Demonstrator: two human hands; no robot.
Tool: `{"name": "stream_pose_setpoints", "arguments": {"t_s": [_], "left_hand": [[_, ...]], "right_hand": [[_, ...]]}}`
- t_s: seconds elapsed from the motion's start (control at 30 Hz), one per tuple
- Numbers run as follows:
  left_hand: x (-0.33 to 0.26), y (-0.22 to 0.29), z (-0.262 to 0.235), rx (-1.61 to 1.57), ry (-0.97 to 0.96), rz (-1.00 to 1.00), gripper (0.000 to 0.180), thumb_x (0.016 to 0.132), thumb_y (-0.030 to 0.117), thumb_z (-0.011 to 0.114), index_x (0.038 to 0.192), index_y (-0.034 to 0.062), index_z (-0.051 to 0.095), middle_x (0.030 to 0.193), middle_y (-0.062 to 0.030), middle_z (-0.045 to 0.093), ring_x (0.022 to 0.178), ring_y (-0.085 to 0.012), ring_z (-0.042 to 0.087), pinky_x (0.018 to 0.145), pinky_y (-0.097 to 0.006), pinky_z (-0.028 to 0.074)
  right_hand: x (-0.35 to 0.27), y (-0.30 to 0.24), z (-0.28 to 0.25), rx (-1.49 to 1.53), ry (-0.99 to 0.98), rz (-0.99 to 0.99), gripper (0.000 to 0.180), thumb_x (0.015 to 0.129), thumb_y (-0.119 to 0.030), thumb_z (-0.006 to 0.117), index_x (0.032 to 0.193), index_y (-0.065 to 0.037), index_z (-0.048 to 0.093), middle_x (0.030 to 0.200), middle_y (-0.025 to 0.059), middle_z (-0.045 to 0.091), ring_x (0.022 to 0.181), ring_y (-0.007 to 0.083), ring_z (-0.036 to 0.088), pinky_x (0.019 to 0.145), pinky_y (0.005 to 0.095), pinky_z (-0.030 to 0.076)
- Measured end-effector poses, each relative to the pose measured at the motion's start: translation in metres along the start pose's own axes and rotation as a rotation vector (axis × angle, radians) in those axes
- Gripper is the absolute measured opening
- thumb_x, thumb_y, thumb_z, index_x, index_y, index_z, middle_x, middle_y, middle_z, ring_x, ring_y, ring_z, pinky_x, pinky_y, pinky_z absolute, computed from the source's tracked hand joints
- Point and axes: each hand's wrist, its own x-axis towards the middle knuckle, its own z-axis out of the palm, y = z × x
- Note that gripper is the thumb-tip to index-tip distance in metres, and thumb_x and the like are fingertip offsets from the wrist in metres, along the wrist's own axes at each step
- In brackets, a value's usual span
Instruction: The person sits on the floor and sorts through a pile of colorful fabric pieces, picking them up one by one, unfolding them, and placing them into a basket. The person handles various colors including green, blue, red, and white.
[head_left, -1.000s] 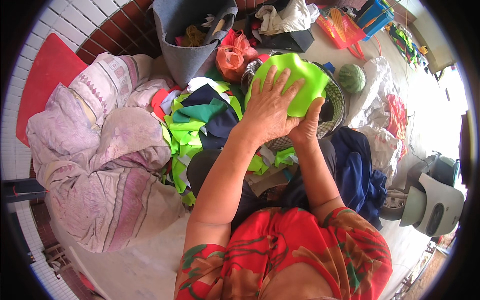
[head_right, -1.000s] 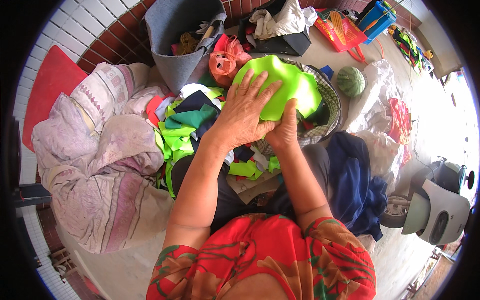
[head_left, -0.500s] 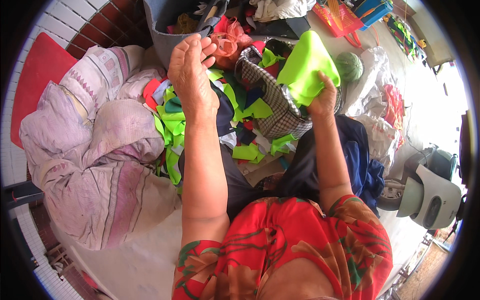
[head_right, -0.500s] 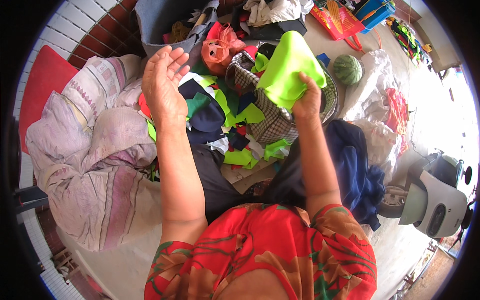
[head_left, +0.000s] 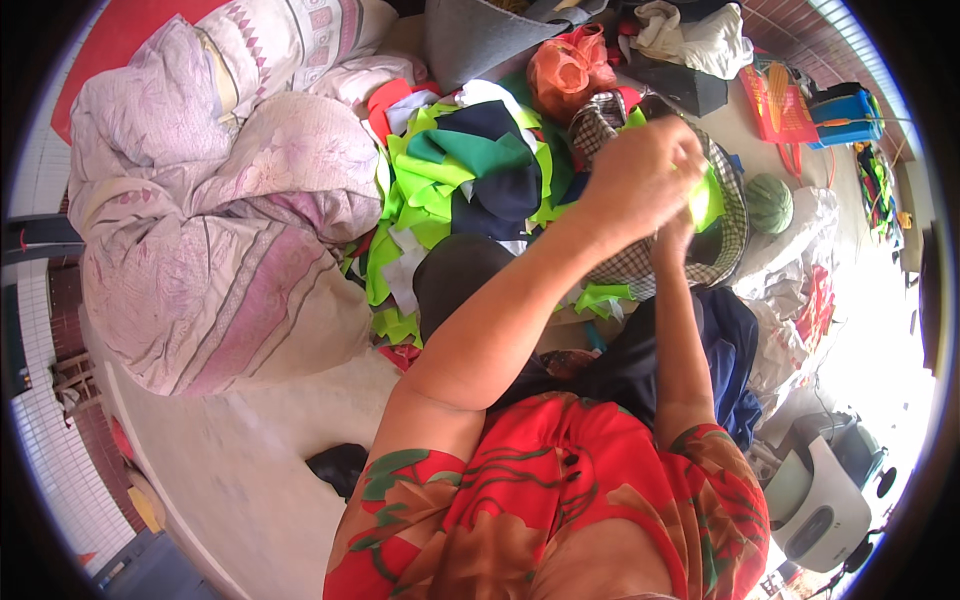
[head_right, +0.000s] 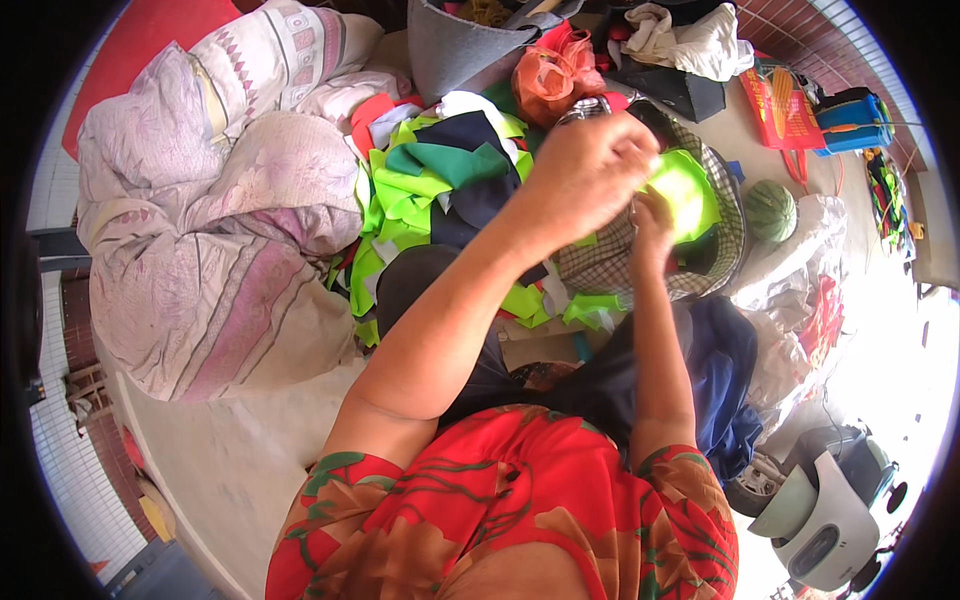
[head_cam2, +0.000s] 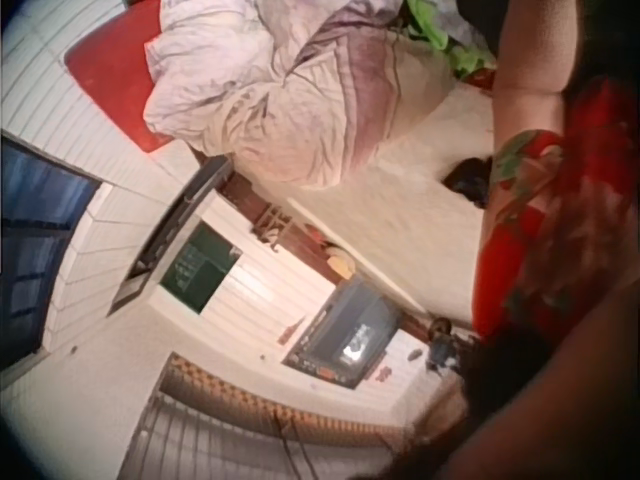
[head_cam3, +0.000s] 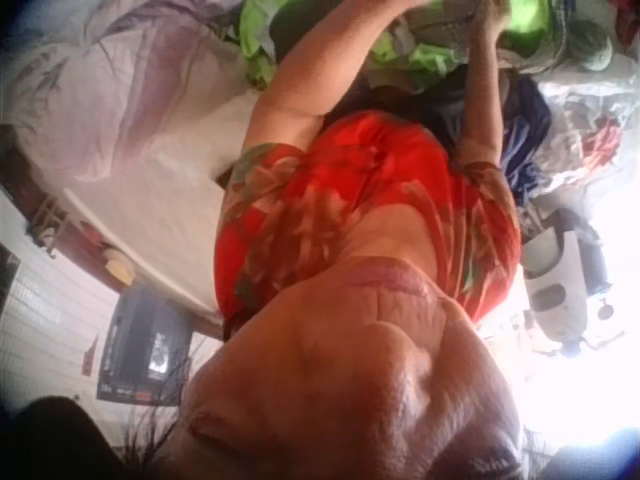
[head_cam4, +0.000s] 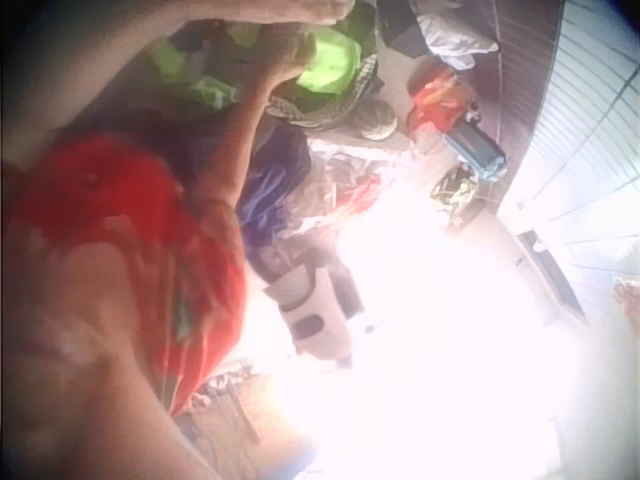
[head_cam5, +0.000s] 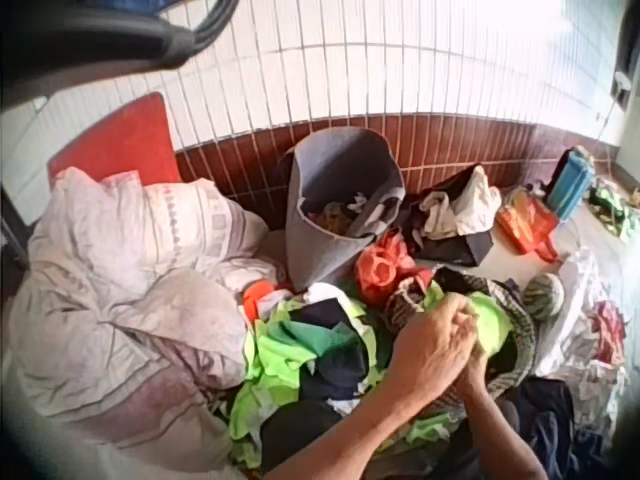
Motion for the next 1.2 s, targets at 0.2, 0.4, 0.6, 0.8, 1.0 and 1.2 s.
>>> {"name": "stream_pose_setpoints", "arguments": {"t_s": [0.2, 0.4, 0.6, 0.8, 1.0, 1.2], "left_hand": [[-0.01, -0.002, 0.022, 0.136, -0.192, 0.08, 0.022, 0.08, 0.026, 0.062, 0.088, 0.0061, 0.062, 0.076, -0.0144, 0.066, 0.071, -0.0333, 0.063, 0.066, -0.042, 0.048], [-0.015, 0.007, 0.012, 0.226, -0.202, 0.049, 0.024, 0.078, 0.026, 0.064, 0.089, 0.005, 0.062, 0.077, -0.0163, 0.064, 0.074, -0.0347, 0.063, 0.065, -0.044, 0.049], [-0.017, 0.006, 0.014, 0.243, -0.194, 0.071, 0.024, 0.078, 0.025, 0.063, 0.088, 0.0036, 0.062, 0.075, -0.0165, 0.064, 0.072, -0.0347, 0.063, 0.065, -0.044, 0.049], [-0.016, 0.003, 0.015, 0.257, -0.184, 0.059, 0.024, 0.078, 0.026, 0.063, 0.088, 0.0045, 0.062, 0.075, -0.016, 0.064, 0.072, -0.0347, 0.063, 0.065, -0.044, 0.05], [-0.012, 0.0, 0.015, 0.218, -0.213, 0.062, 0.025, 0.078, 0.028, 0.064, 0.088, 0.005, 0.062, 0.075, -0.0168, 0.064, 0.071, -0.0358, 0.063, 0.066, -0.044, 0.049], [-0.006, 0.006, 0.001, 0.227, 0.009, 0.065, 0.021, 0.08, 0.024, 0.062, 0.091, 0.005, 0.063, 0.085, -0.0165, 0.065, 0.076, -0.0314, 0.064, 0.07, -0.04, 0.05]], "right_hand": [[-0.022, 0.012, 0.112, -0.159, -0.616, -0.097, 0.037, 0.084, -0.006, 0.059, 0.12, -0.002, 0.054, 0.109, 0.0086, 0.06, 0.098, 0.0154, 0.057, 0.083, 0.0294, 0.046], [-0.025, 0.033, 0.179, -0.384, -0.56, -0.275, 0.061, 0.073, -0.003, 0.062, 0.131, -0.008, 0.044, 0.128, 0.0142, 0.044, 0.082, 0.0195, 0.064, 0.077, 0.0309, 0.05], [-0.007, 0.063, 0.198, -0.768, -0.583, -0.472, 0.05, 0.071, -0.006, 0.066, 0.119, -0.009, 0.053, 0.116, 0.0146, 0.053, 0.089, 0.0315, 0.06, 0.081, 0.0375, 0.049], [-0.019, 0.036, 0.186, -0.535, -0.576, -0.371, 0.026, 0.075, -0.011, 0.069, 0.1, -0.006, 0.062, 0.087, 0.0075, 0.062, 0.076, 0.0224, 0.059, 0.07, 0.032, 0.047], [-0.007, -0.005, 0.151, 0.676, -0.814, 0.284, 0.032, 0.089, -0.015, 0.057, 0.118, -0.002, 0.053, 0.105, 0.0089, 0.062, 0.098, 0.022, 0.06, 0.094, 0.0344, 0.045], [-0.012, -0.054, 0.112, 1.067, -0.757, 0.34, 0.032, 0.092, -0.022, 0.052, 0.119, -0.004, 0.053, 0.11, 0.0093, 0.061, 0.102, 0.0229, 0.059, 0.094, 0.0364, 0.044]]}}
